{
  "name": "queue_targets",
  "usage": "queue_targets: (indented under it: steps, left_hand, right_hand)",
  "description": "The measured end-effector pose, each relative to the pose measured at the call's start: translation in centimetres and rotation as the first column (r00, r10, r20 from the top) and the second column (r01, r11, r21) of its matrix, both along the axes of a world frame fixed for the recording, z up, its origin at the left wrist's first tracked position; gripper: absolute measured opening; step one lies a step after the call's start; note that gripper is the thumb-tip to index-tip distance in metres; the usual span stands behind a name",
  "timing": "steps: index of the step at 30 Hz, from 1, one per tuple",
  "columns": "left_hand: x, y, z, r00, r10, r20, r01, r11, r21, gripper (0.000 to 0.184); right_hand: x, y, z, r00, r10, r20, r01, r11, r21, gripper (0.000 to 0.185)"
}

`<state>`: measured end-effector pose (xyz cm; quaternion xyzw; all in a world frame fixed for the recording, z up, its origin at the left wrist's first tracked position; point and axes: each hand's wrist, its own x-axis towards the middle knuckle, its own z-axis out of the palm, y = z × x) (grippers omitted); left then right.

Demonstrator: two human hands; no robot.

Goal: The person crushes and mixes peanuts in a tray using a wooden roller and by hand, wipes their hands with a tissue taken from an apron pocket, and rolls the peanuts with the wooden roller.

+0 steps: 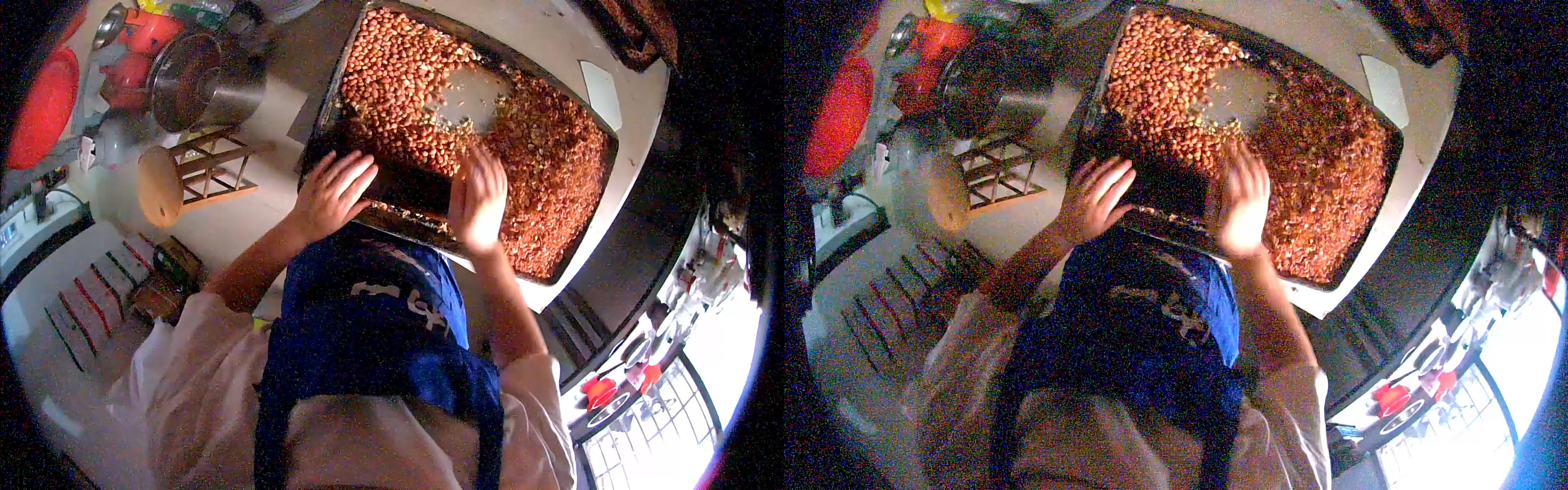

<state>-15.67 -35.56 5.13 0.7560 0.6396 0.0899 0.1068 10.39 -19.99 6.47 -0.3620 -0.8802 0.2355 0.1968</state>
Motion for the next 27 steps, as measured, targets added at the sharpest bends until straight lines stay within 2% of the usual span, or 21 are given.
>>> queue_targets:
  steps: [1,3,4,5,6,7,8,9,10,11,13,15,16,17,19,21,23,25,27]
  left_hand:
    - [0.1,-1.1,-0.7,0.997,-0.021,-0.077,0.023,0.999,0.03,0.082]
    - [0.6,-0.4,0.0,0.994,-0.001,-0.106,0.005,0.999,0.036,0.082]
    - [0.6,1.1,0.6,0.996,0.035,-0.083,-0.031,0.998,0.05,0.082]
    - [0.7,2.8,0.9,0.995,0.076,-0.059,-0.073,0.995,0.063,0.082]
    - [0.2,5.2,0.2,0.989,0.143,-0.027,-0.142,0.989,0.046,0.082]
    - [-0.6,8.0,-0.9,0.98,0.2,0.007,-0.201,0.979,0.028,0.083]
    - [-1.7,10.7,-1.6,0.972,0.229,0.04,-0.233,0.966,0.117,0.084]
    - [-2.7,13.4,-2.2,0.964,0.254,0.078,-0.265,0.942,0.204,0.085]
    - [-3.5,15.8,-2.9,0.945,0.323,0.06,-0.327,0.912,0.246,0.087]
    - [-4.2,17.6,-3.6,0.919,0.393,0.045,-0.388,0.876,0.285,0.088]
    - [-5.0,19.4,-4.2,0.886,0.447,-0.122,-0.393,0.865,0.313,0.095]
    - [-3.6,18.7,-3.1,0.897,0.422,-0.129,-0.38,0.887,0.263,0.099]
    - [-3.0,17.7,-2.5,0.916,0.395,-0.067,-0.361,0.886,0.29,0.101]
    - [-2.4,16.3,-1.6,0.923,0.37,-0.102,-0.344,0.915,0.209,0.102]
    - [-0.7,12.3,0.1,0.961,0.229,-0.152,-0.214,0.971,0.106,0.099]
    - [-0.1,7.7,1.4,0.998,0.0,-0.059,0.001,1.0,0.023,0.094]
    - [-0.2,3.8,1.0,0.985,-0.163,-0.052,0.162,0.987,-0.012,0.086]
    - [-0.2,1.4,-0.2,0.963,-0.265,-0.039,0.267,0.962,0.05,0.081]
    - [0.0,1.1,-0.3,0.964,-0.266,-0.009,0.266,0.962,0.06,0.08]
  right_hand:
    - [1.2,-2.2,-0.1,0.998,0.042,0.048,-0.043,0.999,0.03,0.056]
    - [-0.1,-5.8,-1.3,0.947,0.03,0.321,-0.015,0.999,-0.05,0.065]
    - [-0.4,-4.8,-3.0,0.895,0.013,0.446,-0.058,0.995,0.086,0.07]
    - [-1.9,-2.8,-2.7,0.936,-0.057,0.346,0.029,0.996,0.085,0.069]
    - [-3.5,-0.1,-2.9,0.888,-0.102,0.448,0.04,0.989,0.144,0.069]
    - [-5.7,2.7,-1.7,0.84,-0.124,0.529,0.086,0.992,0.096,0.067]
    - [-6.7,5.1,-3.5,0.853,-0.215,0.476,0.11,0.965,0.238,0.064]
    - [-7.8,8.0,-4.5,0.909,-0.256,0.328,0.13,0.924,0.36,0.057]
    - [-8.8,10.9,-4.7,0.946,-0.209,0.246,0.109,0.924,0.366,0.05]
    - [-9.8,12.8,-3.8,0.922,-0.208,0.327,0.076,0.924,0.375,0.05]
    - [-10.4,14.5,-3.1,0.944,-0.101,0.313,-0.013,0.939,0.343,0.046]
    - [-9.8,14.2,-4.4,0.941,-0.067,0.331,-0.048,0.944,0.327,0.043]
    - [-9.3,14.2,-4.7,0.939,-0.033,0.341,-0.086,0.941,0.327,0.04]
    - [-7.7,12.9,-7.5,0.974,-0.01,0.225,-0.099,0.878,0.467,0.036]
    - [-6.1,8.3,-4.3,0.956,0.058,0.288,-0.144,0.947,0.286,0.04]
    - [-4.7,2.7,-1.9,0.848,0.023,0.529,-0.07,0.995,0.069,0.051]
    - [-2.4,-1.0,-2.5,0.932,0.046,0.358,-0.111,0.98,0.162,0.068]
    - [0.3,-3.8,-7.3,0.962,0.024,0.274,-0.145,0.89,0.433,0.078]
    - [0.3,-4.3,-7.2,0.959,0.02,0.284,-0.16,0.863,0.479,0.082]
